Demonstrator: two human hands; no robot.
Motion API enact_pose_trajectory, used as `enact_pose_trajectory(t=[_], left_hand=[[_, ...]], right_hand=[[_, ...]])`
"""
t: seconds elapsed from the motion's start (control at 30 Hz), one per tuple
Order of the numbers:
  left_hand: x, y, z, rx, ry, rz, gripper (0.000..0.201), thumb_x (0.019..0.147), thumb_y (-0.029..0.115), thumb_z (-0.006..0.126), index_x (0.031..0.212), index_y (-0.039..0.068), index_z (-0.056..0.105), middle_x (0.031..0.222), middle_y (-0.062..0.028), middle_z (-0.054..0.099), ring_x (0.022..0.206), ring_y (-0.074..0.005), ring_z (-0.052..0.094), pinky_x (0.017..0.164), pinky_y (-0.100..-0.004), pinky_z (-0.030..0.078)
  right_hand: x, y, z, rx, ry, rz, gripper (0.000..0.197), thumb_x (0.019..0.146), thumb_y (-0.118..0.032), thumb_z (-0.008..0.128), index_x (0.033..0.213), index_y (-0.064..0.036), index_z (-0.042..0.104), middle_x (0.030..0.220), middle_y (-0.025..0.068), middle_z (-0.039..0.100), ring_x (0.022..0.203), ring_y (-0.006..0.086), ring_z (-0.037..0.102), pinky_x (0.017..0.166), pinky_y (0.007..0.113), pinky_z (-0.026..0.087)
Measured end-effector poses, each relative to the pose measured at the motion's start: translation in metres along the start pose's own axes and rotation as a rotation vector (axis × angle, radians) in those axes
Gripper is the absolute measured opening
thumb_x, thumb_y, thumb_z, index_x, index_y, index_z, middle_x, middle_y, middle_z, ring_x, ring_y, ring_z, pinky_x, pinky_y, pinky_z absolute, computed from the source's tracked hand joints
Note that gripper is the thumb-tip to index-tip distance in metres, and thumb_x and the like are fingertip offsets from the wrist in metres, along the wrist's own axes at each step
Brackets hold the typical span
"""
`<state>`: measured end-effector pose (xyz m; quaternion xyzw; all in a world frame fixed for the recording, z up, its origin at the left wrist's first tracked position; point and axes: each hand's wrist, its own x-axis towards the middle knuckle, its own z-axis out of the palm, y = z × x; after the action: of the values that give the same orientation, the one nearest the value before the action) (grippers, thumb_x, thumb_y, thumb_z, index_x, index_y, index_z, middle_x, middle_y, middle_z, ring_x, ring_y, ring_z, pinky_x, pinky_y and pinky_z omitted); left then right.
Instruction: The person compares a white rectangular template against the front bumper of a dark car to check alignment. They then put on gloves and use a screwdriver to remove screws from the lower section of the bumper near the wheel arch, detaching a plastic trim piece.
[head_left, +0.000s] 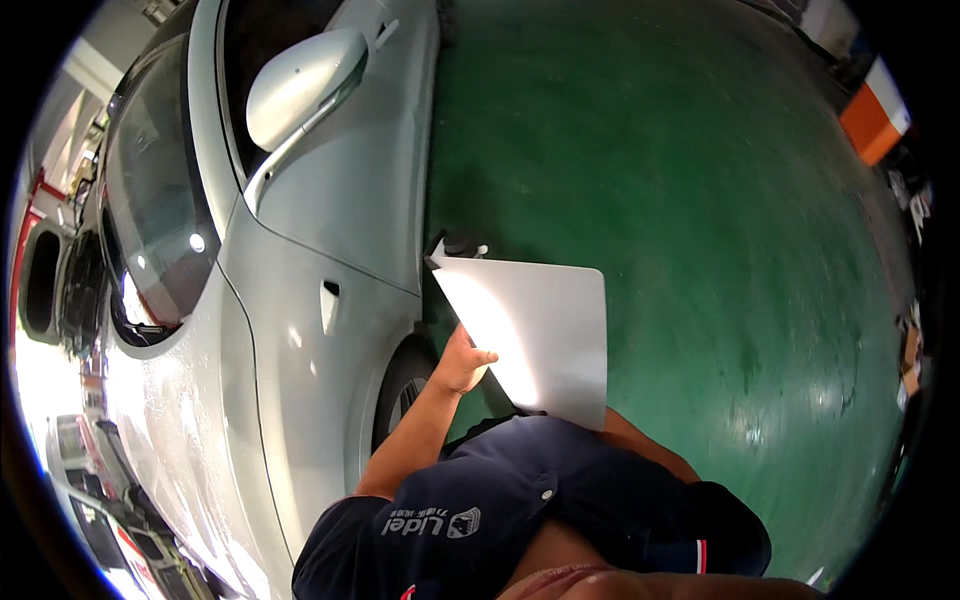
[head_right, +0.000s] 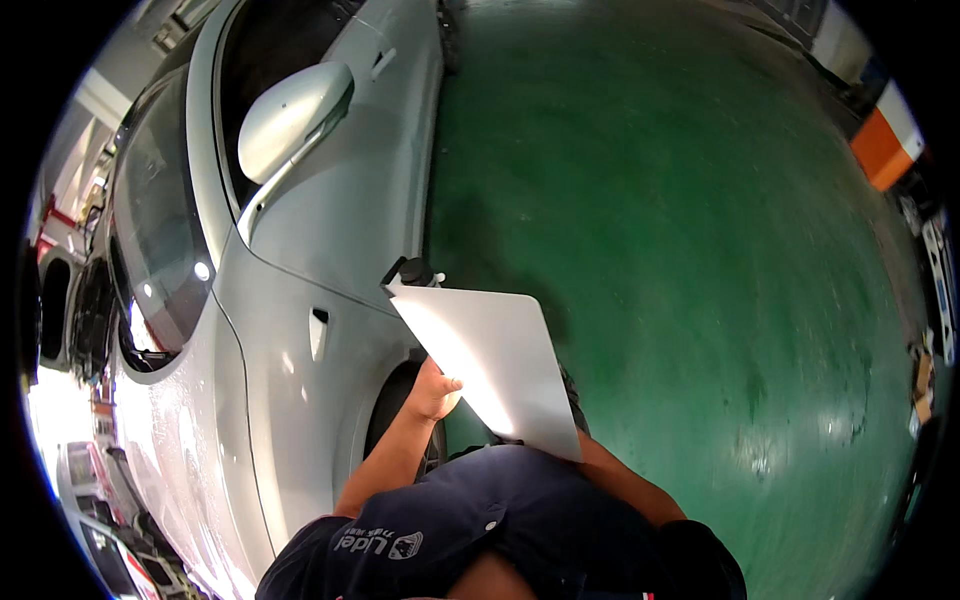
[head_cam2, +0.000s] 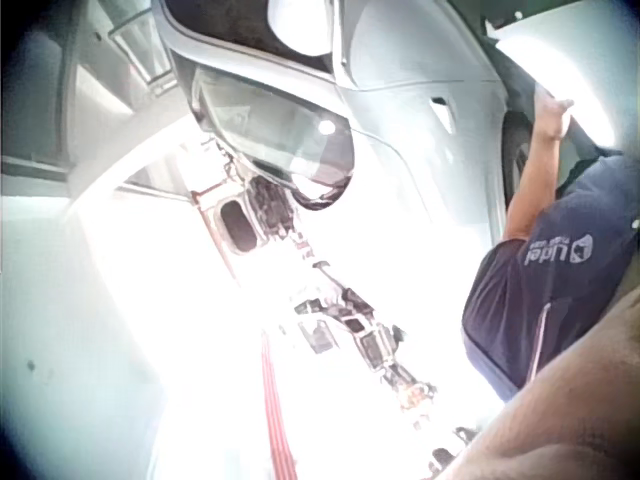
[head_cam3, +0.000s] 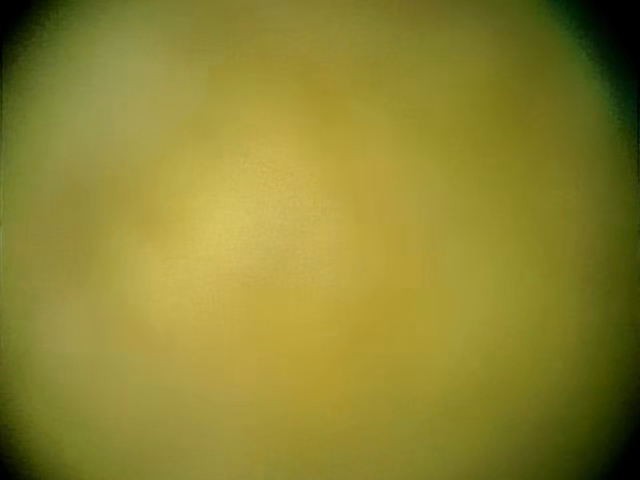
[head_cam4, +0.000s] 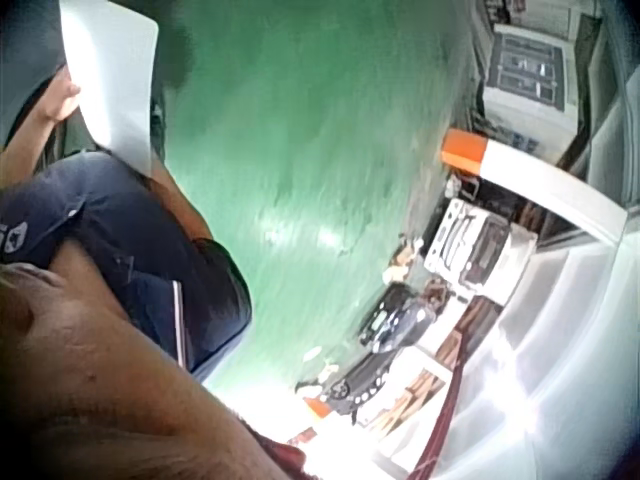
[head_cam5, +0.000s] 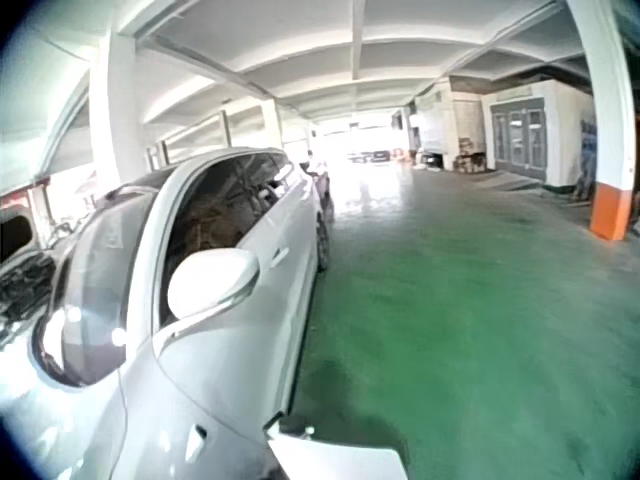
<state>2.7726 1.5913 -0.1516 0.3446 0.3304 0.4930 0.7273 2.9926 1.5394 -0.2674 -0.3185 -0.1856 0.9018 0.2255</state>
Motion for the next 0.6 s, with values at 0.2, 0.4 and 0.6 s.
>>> enact_pose_trajectory(t=[0.2,0.4,0.6], left_hand=[[0.09,0.043,-0.042,0.071,0.205,0.141,0.082,0.078,0.009,0.086,0.148,0.001,0.043,0.138,-0.0103,0.059,0.134,-0.0249,0.052,0.114,-0.0424,0.041],[0.203,0.082,-0.121,0.138,0.236,0.067,0.074,0.087,0.0,0.07,0.154,0.001,0.038,0.146,-0.0153,0.052,0.134,-0.0264,0.053,0.113,-0.0412,0.044],[0.279,0.102,-0.25,0.412,0.587,-0.009,0.073,0.097,0.022,0.071,0.156,-0.001,0.034,0.148,-0.0193,0.051,0.138,-0.0291,0.049,0.115,-0.042,0.04]], right_hand=[[0.061,-0.153,-0.04,-0.26,0.007,-0.014,0.049,0.107,-0.037,0.054,0.139,-0.0008,0.057,0.132,0.0161,0.067,0.114,0.0284,0.068,0.096,0.042,0.057],[0.135,-0.319,-0.016,0.038,-0.272,-0.255,0.041,0.107,-0.03,0.055,0.132,0.0011,0.064,0.127,0.0134,0.069,0.114,0.0212,0.067,0.093,0.039,0.057],[0.319,-0.36,0.047,-0.25,0.088,-0.286,0.034,0.098,-0.018,0.072,0.123,0.0042,0.067,0.117,0.0134,0.071,0.106,0.0233,0.07,0.091,0.037,0.059]])
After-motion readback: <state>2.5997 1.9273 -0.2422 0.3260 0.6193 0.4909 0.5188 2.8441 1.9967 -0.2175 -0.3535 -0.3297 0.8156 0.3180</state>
